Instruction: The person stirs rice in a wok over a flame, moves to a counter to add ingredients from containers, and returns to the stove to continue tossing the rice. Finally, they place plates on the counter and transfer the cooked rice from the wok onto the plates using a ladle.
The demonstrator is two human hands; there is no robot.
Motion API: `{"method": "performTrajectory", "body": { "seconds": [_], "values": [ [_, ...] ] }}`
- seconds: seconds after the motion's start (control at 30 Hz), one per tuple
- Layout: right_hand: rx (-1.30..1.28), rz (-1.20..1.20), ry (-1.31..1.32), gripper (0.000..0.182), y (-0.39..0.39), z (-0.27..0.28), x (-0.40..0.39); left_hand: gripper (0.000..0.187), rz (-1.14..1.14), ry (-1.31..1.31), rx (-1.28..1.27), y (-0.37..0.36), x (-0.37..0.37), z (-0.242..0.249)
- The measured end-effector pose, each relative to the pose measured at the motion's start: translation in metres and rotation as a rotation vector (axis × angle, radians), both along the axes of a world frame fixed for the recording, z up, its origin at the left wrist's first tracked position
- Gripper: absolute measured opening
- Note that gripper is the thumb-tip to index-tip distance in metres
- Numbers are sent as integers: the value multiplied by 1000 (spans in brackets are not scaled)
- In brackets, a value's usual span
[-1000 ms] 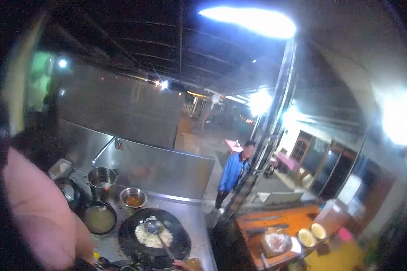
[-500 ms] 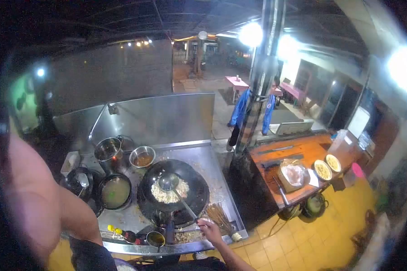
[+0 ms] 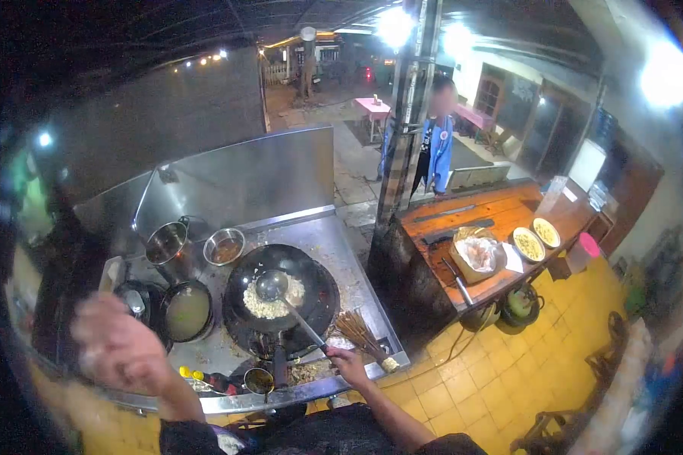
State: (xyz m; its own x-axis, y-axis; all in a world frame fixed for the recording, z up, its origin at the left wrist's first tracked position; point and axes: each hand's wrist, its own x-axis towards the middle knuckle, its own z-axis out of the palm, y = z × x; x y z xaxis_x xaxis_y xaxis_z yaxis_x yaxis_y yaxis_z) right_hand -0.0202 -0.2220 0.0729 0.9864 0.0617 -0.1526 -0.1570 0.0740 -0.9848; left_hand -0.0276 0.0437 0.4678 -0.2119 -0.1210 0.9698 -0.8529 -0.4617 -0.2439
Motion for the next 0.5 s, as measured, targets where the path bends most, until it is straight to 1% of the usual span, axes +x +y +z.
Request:
{"method": "performTrajectory", "body": {
  "seconds": [0.03,0.07,0.1,0.13,0.17,0.2,0.23,0.27,0.3,0.33,0.37,0.4,0.43,0.47,0.5],
  "values": [
    [-17,0,-3,22,0,-1,1,31,-64,188,-80,-6,5,-31],
    [-15,-5,-2,22,0,-6,0,21,-4,413,-160,-14,5,-60],
    [-68,-28,-29,22,0,-11,-2,17,22,633,-134,-16,8,-84],
    [-120,-53,-60,23,1,-14,-2,18,17,893,-154,-18,12,-113],
    [-118,-59,-59,23,1,-16,-5,19,13,1156,-174,-19,14,-147],
    [-18,-65,53,24,-1,-16,-7,21,-7,1425,-321,-20,11,-192],
    [83,-70,163,24,-1,-15,-9,23,-61,1666,-380,-15,9,-235],
    [85,-75,166,24,-2,-12,-12,22,51,1734,-272,-12,0,-267],
    [51,-70,188,24,-2,-7,-13,23,-38,1905,-330,1,-5,-325],
    [18,-65,207,23,-2,-1,-14,23,-36,1885,-307,0,-16,-343],
    [22,-71,207,23,-2,4,-15,22,13,1934,-291,0,-26,-362],
    [19,-87,186,24,-1,8,-18,22,12,1935,-283,-3,-32,-363],
    [17,-102,163,26,-1,10,-20,22,35,1992,-261,-9,-39,-361],
    [21,-107,163,26,-1,7,-21,23,59,2048,-237,-14,-44,-360],
    [25,-107,153,27,-1,1,-21,23,58,2047,-228,-17,-45,-363]
  ]
}}
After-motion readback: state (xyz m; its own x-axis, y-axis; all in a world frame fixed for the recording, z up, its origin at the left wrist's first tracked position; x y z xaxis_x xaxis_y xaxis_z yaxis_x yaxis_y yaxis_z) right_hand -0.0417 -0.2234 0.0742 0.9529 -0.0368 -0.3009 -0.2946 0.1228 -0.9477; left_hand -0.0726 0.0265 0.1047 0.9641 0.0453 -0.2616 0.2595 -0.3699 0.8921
